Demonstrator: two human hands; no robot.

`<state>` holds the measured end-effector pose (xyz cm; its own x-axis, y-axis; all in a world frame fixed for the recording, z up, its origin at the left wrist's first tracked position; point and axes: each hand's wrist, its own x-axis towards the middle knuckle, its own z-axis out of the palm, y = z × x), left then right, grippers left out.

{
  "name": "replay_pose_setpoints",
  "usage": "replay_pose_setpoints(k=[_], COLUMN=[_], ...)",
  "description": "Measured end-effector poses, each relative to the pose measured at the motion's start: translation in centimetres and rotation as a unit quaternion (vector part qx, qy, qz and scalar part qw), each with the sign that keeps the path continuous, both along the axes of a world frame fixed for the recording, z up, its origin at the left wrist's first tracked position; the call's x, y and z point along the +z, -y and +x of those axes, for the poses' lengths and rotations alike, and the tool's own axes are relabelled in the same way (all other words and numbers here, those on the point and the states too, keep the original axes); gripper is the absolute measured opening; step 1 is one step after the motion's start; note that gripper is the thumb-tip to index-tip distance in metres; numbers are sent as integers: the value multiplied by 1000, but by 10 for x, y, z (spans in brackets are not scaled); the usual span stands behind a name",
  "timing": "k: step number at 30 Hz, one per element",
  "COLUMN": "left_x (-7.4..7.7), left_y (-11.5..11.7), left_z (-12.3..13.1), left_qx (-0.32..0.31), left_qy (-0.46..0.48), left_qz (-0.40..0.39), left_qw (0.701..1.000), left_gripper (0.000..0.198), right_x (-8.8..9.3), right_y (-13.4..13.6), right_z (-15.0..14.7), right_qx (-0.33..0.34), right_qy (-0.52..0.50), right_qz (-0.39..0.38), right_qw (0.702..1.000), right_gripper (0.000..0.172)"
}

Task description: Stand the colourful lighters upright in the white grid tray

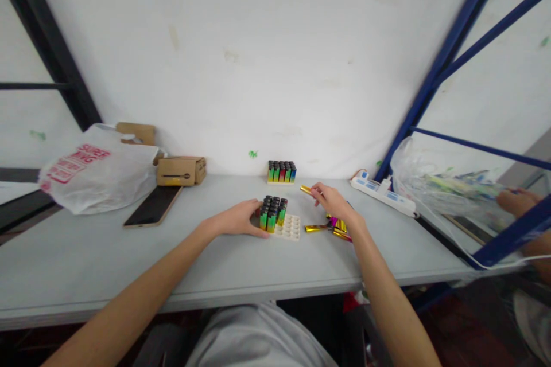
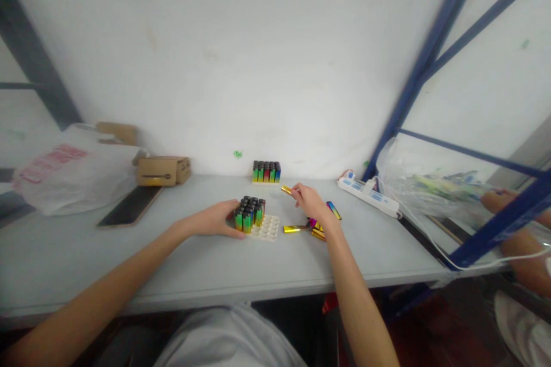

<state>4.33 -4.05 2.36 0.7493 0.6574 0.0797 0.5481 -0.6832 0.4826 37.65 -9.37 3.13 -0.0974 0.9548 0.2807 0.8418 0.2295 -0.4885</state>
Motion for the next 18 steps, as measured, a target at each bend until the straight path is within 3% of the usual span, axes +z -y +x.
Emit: replay_pose_setpoints(k=[6, 11, 18], left_x=[1, 2, 3], left_y=[1, 1, 3], left_z=[0, 0, 1], left_qx=[1, 0, -10], left_qy=[5, 8, 9], left_qz=[-4, -18, -7], left_qw=[1000, 1000, 1000], left_gripper=[72, 73, 69], right_x=[9, 13, 19], right_y=[2, 2, 13], right_z=[-13, -28, -52], right_qx=[21, 30, 129], right_qy=[-140, -281, -394], right_qz=[34, 56, -42], right_qw=[989, 958, 909], right_gripper=[37, 50, 50])
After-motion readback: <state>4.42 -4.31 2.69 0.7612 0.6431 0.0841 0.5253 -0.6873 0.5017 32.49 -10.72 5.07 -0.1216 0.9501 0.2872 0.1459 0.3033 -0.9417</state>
